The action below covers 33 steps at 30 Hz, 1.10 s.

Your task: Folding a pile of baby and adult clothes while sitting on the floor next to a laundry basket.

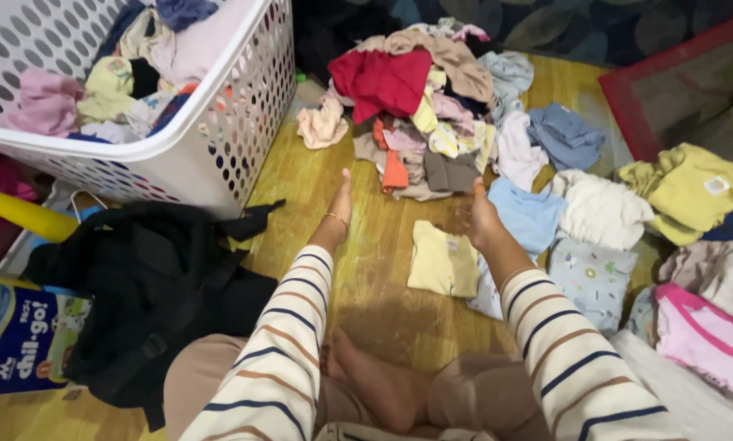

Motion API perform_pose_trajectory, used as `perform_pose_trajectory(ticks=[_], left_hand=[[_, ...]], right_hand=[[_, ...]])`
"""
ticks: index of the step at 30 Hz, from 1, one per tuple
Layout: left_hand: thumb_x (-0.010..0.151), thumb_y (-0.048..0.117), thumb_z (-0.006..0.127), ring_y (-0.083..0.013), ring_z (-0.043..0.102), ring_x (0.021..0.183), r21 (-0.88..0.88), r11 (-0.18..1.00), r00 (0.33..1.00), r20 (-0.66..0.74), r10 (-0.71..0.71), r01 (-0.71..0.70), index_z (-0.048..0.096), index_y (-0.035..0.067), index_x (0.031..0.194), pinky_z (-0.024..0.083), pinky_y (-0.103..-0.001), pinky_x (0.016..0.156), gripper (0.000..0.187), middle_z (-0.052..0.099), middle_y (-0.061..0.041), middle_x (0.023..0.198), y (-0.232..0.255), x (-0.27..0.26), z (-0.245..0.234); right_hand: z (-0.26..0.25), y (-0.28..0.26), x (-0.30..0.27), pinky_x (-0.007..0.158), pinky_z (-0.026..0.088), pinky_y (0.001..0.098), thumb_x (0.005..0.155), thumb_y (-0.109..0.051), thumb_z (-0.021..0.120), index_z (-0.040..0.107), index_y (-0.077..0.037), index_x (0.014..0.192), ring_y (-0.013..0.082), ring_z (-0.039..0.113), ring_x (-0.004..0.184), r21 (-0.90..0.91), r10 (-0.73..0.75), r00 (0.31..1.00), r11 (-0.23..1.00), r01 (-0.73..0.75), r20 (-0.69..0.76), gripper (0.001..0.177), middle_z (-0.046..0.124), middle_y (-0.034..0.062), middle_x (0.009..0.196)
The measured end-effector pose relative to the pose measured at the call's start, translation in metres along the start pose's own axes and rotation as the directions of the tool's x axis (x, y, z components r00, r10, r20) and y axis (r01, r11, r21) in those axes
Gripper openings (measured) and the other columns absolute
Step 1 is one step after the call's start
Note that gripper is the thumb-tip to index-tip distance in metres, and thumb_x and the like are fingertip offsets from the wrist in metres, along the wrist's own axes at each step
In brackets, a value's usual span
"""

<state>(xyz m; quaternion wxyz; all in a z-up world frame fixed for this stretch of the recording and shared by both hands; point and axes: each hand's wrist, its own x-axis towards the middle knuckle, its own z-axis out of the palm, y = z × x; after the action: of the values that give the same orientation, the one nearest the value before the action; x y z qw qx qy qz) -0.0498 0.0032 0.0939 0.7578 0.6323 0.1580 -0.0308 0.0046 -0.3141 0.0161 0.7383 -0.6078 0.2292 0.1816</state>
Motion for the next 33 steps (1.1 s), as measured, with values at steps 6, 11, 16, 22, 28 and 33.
perform_pose_trajectory(ticks=[6,11,16,22,28,33], left_hand=[[0.093,0.076,0.036,-0.0257,0.033,0.147,-0.080,0.994,0.997,0.011,0.071,-0.070,0.037,0.003,0.155,0.027,-0.039,0.118,0.096,0.035,-0.014,0.163,0.054,0.012,0.016],[0.094,0.075,0.038,-0.0266,0.039,0.143,-0.138,0.983,0.992,0.023,0.124,-0.120,0.041,0.001,0.152,0.032,-0.039,0.115,0.094,0.041,-0.016,0.160,0.094,0.046,0.033],[0.094,0.074,0.041,-0.0274,0.045,0.139,-0.193,0.971,0.989,0.026,0.146,-0.139,0.046,0.000,0.150,0.036,-0.039,0.112,0.093,0.047,-0.018,0.156,0.091,0.110,0.046],[0.095,0.073,0.044,-0.0282,0.052,0.133,-0.257,0.958,0.991,0.017,0.132,-0.124,0.052,-0.002,0.147,0.042,-0.039,0.109,0.092,0.055,-0.020,0.152,0.006,0.200,0.043],[0.106,0.071,0.052,-0.0365,0.017,0.098,-0.324,0.929,0.972,-0.092,-0.218,0.177,0.028,-0.018,0.149,0.015,-0.051,0.081,0.102,0.014,-0.042,0.153,-0.077,0.310,0.067],[0.080,0.077,0.056,-0.0269,0.058,0.115,-0.202,0.947,0.966,-0.014,-0.257,0.249,0.040,0.017,0.153,0.046,-0.043,0.086,0.096,0.052,-0.009,0.144,-0.049,0.283,0.081]], right_hand=[[0.015,-0.073,0.012,0.108,0.035,0.0586,0.094,-0.072,0.036,0.050,-0.020,0.143,0.0279,0.053,0.127,-0.045,-0.061,0.996,0.997,0.058,-0.072,0.073,0.057,0.0103,0.139],[0.029,-0.116,0.055,0.103,0.043,0.0499,0.096,-0.072,0.040,0.051,-0.017,0.144,0.0256,0.053,0.106,0.011,-0.121,0.993,0.993,0.121,-0.016,0.074,0.060,0.0117,0.129],[0.056,-0.142,0.115,0.095,0.048,0.0397,0.098,-0.069,0.043,0.047,-0.017,0.146,0.0200,0.063,0.101,0.095,-0.133,0.991,0.987,0.132,0.012,0.070,0.062,0.0096,0.121],[0.098,-0.149,0.181,0.086,0.054,0.0326,0.099,-0.053,0.047,0.056,-0.013,0.126,0.0182,0.066,0.093,0.197,-0.143,0.981,0.973,0.117,0.127,0.049,0.068,0.0079,0.106],[0.123,-0.138,0.197,0.055,0.034,0.0287,0.108,-0.051,0.059,0.044,-0.020,0.085,0.0106,0.034,0.058,0.080,-0.177,0.927,0.984,0.160,0.330,0.041,0.035,-0.0069,0.068],[0.125,-0.120,0.203,0.059,0.053,0.0310,0.076,-0.028,0.081,0.053,-0.009,0.108,0.0109,0.061,0.068,-0.441,-0.528,0.842,0.734,0.517,0.109,0.046,0.061,-0.0076,0.076]])
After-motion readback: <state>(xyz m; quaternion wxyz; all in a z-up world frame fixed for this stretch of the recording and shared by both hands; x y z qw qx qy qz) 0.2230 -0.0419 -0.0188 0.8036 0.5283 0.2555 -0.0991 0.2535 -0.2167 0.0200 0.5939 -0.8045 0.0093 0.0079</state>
